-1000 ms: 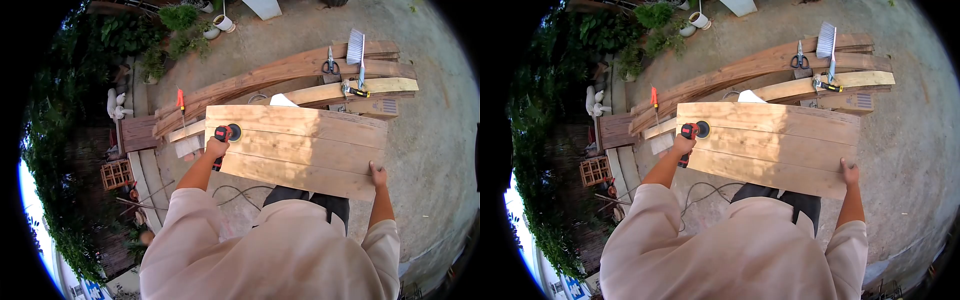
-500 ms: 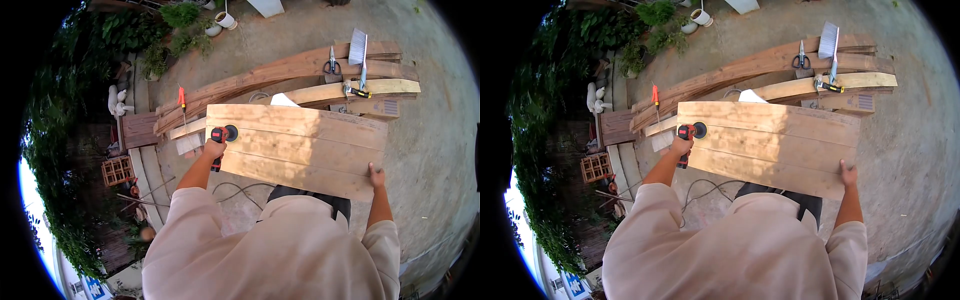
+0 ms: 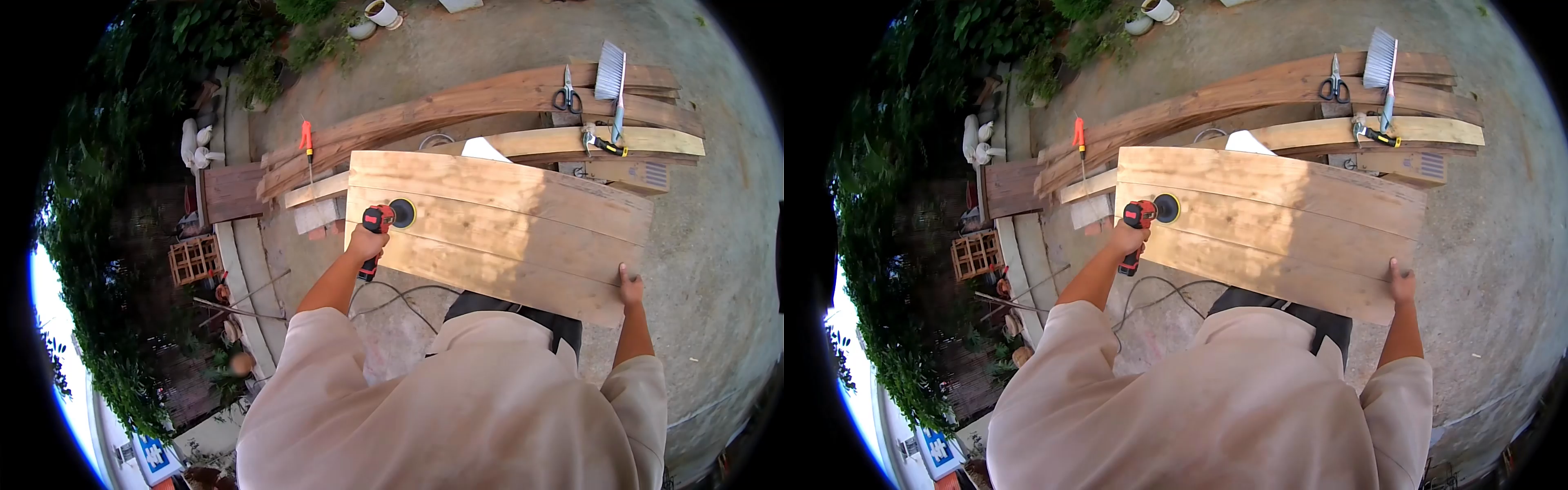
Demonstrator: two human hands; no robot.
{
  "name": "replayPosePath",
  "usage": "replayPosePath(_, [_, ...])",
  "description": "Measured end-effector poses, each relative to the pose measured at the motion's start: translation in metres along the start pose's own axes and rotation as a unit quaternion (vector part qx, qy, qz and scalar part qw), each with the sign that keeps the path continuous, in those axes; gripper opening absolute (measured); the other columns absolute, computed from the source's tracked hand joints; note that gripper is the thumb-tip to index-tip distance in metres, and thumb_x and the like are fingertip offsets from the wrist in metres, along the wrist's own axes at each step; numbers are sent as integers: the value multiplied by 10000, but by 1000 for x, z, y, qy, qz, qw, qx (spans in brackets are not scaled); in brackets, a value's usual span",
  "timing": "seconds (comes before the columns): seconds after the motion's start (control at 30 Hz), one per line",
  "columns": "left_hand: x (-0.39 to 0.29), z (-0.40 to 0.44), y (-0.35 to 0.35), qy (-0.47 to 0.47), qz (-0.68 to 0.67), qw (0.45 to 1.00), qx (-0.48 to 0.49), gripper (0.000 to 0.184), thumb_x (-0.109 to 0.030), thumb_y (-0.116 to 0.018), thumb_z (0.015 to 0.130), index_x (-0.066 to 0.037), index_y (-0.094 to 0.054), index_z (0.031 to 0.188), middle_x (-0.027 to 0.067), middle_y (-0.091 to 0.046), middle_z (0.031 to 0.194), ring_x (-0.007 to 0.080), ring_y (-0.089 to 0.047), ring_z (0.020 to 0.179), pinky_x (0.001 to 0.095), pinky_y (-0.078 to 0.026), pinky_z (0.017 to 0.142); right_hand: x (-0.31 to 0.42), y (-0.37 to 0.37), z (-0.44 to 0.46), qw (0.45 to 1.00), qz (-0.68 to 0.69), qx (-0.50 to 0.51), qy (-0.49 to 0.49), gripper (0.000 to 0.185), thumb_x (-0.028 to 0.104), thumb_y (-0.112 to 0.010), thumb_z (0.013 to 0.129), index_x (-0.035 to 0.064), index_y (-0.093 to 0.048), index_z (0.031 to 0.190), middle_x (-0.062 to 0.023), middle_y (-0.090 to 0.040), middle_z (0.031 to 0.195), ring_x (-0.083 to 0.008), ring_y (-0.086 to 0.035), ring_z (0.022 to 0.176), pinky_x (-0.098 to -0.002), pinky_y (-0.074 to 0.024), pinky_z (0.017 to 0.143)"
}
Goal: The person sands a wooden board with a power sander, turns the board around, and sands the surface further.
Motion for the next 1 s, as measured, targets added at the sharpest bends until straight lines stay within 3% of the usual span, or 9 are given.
replayPosePath(0.13, [7, 7, 26, 44, -5, 998, -54, 107, -103, -744, 829, -4, -706, 820, 111, -710, 704, 205, -693, 540, 377, -580, 516, -7, 2, 8, 999, -25, -44, 13, 1151, 751, -763, 860, -203, -512, 1453, -368, -594, 1463, -442, -576, 1399, -464, -435, 1183])
replayPosePath(0.23, [26, 18, 32, 52, -64, 996, -44, 72, -57, -708, 854, -18, -670, 807, 95, -665, 657, 207, -646, 490, 375, -555, 475, -8, 0, 5, 998, -17, -51, 29, 1154, 773, -748, 853, -222, -546, 1401, -396, -621, 1408, -476, -594, 1372, -484, -448, 1169])
replayPosePath(0.27, [31, 18, 30, 61, -76, 995, -39, 73, -78, -724, 838, -13, -698, 819, 101, -698, 711, 204, -650, 506, 371, -565, 502, -3, 2, 0, 998, -19, -49, 25, 1148, 770, -749, 854, -219, -549, 1402, -394, -620, 1410, -476, -591, 1376, -485, -448, 1168])
replayPosePath(0.4, [9, -14, 12, 15, -17, 1000, -5, 85, -88, -714, 844, -14, -691, 809, 100, -696, 703, 205, -665, 517, 385, -562, 490, 9, 5, -8, 999, 17, -23, 34, 1130, 759, -751, 860, -208, -551, 1409, -388, -621, 1414, -475, -587, 1382, -484, -447, 1170])
replayPosePath(0.5, [36, 5, 29, 4, -27, 998, -48, 94, -102, -718, 844, -20, -694, 806, 101, -689, 685, 206, -667, 509, 388, -556, 480, 8, 7, -5, 998, -7, -56, 38, 1103, 749, -752, 866, -205, -568, 1388, -385, -640, 1386, -474, -602, 1362, -488, -456, 1158])
replayPosePath(0.63, [61, 19, 45, 67, -23, 995, -65, 85, -95, -710, 838, -25, -693, 791, 92, -685, 666, 205, -675, 513, 388, -558, 486, 7, 6, -3, 998, -20, -45, 29, 1089, 735, -754, 876, -192, -560, 1412, -370, -622, 1423, -456, -591, 1379, -475, -446, 1168])
replayPosePath(0.77, [21, -5, 12, 18, -25, 1000, 2, 95, -99, -734, 817, -15, -691, 806, 89, -691, 677, 204, -683, 532, 386, -569, 518, 1, 3, -5, 999, -8, -31, 10, 1058, 719, -753, 893, -160, -554, 1449, -335, -610, 1466, -424, -584, 1394, -455, -444, 1170])
replayPosePath(1.0, [20, 12, 28, 30, -53, 998, -32, 88, -72, -728, 828, -7, -669, 821, 109, -682, 683, 213, -679, 522, 391, -558, 496, 2, 6, -2, 999, -21, -42, 23, 1106, 756, -746, 869, -212, -568, 1374, -392, -635, 1385, -478, -612, 1346, -488, -458, 1152])
Point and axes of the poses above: each hand's wrist, its own z-axis towards the middle knuckle, its own y-axis out of the back of the hand, x = y × z, the point moved 9 cm from there along z, towards the middle knuckle
